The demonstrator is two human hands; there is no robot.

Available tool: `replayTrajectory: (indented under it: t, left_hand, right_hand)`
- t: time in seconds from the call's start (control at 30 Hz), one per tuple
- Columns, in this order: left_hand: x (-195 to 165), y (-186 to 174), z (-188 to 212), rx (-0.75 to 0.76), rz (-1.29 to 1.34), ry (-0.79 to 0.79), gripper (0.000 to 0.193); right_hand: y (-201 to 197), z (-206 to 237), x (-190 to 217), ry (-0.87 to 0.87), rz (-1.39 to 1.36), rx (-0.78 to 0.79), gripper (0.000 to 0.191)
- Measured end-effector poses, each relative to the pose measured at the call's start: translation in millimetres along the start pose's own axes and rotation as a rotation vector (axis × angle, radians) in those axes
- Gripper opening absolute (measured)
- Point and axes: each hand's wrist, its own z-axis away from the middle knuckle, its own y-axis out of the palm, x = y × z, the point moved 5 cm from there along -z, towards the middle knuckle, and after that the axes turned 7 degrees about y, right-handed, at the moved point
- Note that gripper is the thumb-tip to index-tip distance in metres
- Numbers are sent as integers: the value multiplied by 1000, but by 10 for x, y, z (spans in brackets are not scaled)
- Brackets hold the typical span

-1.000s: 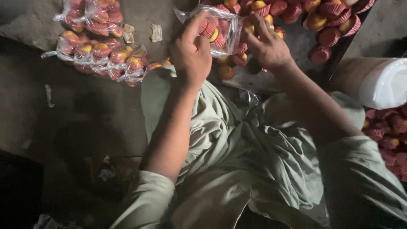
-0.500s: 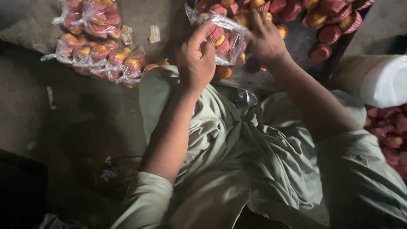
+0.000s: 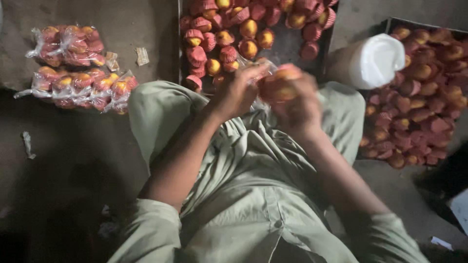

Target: The person sits on the floor and repeatedly picks small round pastries from a metal tray, places them into clear plastic bags, and ties the bags shut. The person then sets the filled bags aside and continues the process with more pastries.

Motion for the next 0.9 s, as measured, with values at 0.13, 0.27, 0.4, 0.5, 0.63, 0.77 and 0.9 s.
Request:
replayTrajectory:
  t: [0.13,0.27,0.4,0.5,0.63,0.77,0.9]
  left_hand:
    - [-92,302,6,135,-201,-203,45]
    - [-288,658,-10,116,-212,-4,44]
    - [-578,931,-103,53,-308,143,42]
    - [-943,1308,-24,131,-350,94,32]
    - [-1297,2186,153,260,-461,69,17]
    - [-1088,2663,316,286,-224,120,18]
    - [-986,2882,398,278,-117,217,27]
  right_hand:
    - [34,73,-120,192,168,419,42]
    - [58,282,-465,476,627,883,15]
    - [-146,305,-406,340,306,570,36]
    - [-415,537,-366,293,139,428,39]
    - [-731,1156,-459,528,-8,303,43]
    - [-913,1751,-538,720,-41,241,47]
    - [-979,1931,-614,714,-31,307,51]
